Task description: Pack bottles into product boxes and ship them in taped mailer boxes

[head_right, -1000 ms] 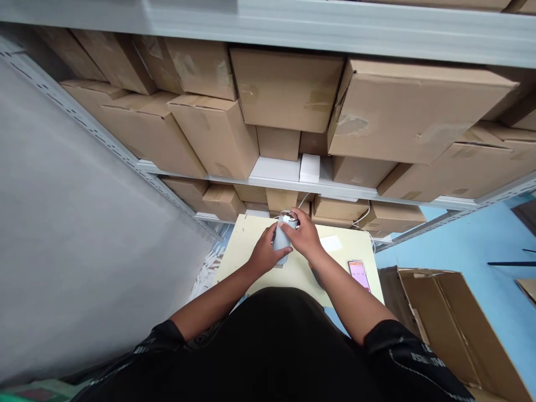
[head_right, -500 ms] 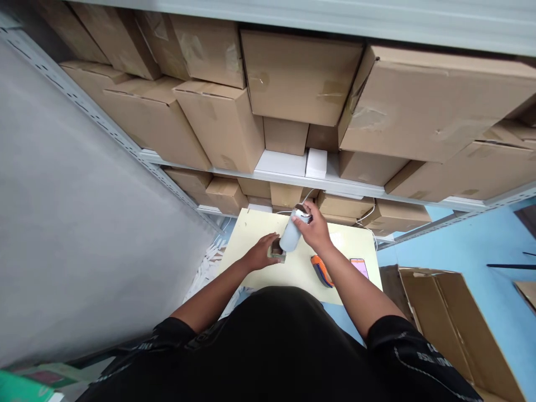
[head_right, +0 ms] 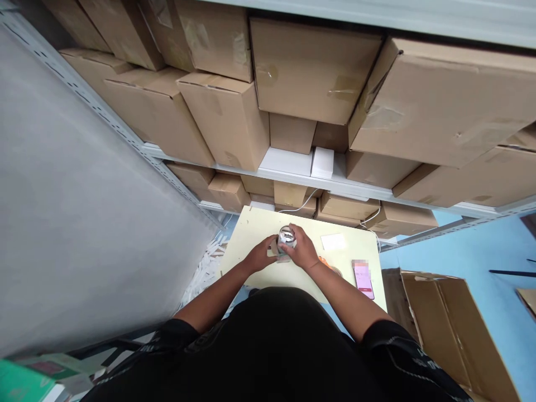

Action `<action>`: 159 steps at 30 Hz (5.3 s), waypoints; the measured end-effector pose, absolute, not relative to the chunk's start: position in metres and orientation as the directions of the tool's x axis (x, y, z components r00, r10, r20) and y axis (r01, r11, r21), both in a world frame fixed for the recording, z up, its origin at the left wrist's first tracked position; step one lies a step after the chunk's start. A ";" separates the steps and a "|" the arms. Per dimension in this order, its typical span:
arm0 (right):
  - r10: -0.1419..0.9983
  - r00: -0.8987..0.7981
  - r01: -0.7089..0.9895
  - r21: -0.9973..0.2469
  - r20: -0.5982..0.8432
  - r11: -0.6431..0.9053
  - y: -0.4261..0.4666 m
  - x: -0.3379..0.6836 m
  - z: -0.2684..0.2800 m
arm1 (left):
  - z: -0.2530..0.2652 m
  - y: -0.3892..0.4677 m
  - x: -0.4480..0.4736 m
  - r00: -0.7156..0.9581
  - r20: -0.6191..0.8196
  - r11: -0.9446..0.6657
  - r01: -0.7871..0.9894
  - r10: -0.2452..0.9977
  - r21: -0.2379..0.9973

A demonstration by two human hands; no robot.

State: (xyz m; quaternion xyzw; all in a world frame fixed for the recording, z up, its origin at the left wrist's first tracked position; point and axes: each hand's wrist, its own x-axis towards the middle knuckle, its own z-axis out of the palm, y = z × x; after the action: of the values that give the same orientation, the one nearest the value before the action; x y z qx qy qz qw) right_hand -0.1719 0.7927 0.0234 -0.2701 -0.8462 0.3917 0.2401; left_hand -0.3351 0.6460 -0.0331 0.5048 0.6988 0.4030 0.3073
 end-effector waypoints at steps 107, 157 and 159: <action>0.421 -0.836 0.260 -0.423 0.351 0.868 0.782 -0.134 -0.024 | -0.047 0.638 -0.284 -0.388 0.066 0.154 0.509 0.919 0.847; 0.468 -0.774 0.549 -0.819 -0.425 0.164 0.781 -0.109 -0.076 | -0.091 0.631 -0.270 -0.519 -0.400 0.435 -0.059 0.756 0.899; 0.470 -0.786 0.518 -0.842 -0.402 0.147 0.782 -0.111 -0.077 | -0.090 0.633 -0.269 -0.560 -0.378 0.422 -0.053 0.738 0.905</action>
State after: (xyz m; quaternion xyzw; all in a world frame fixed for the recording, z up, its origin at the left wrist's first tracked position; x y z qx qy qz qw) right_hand -0.1105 0.7821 -0.0771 -0.3263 -0.7570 0.5657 -0.0215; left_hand -0.2689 0.6330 -0.0901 0.2318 0.7381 0.4848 0.4080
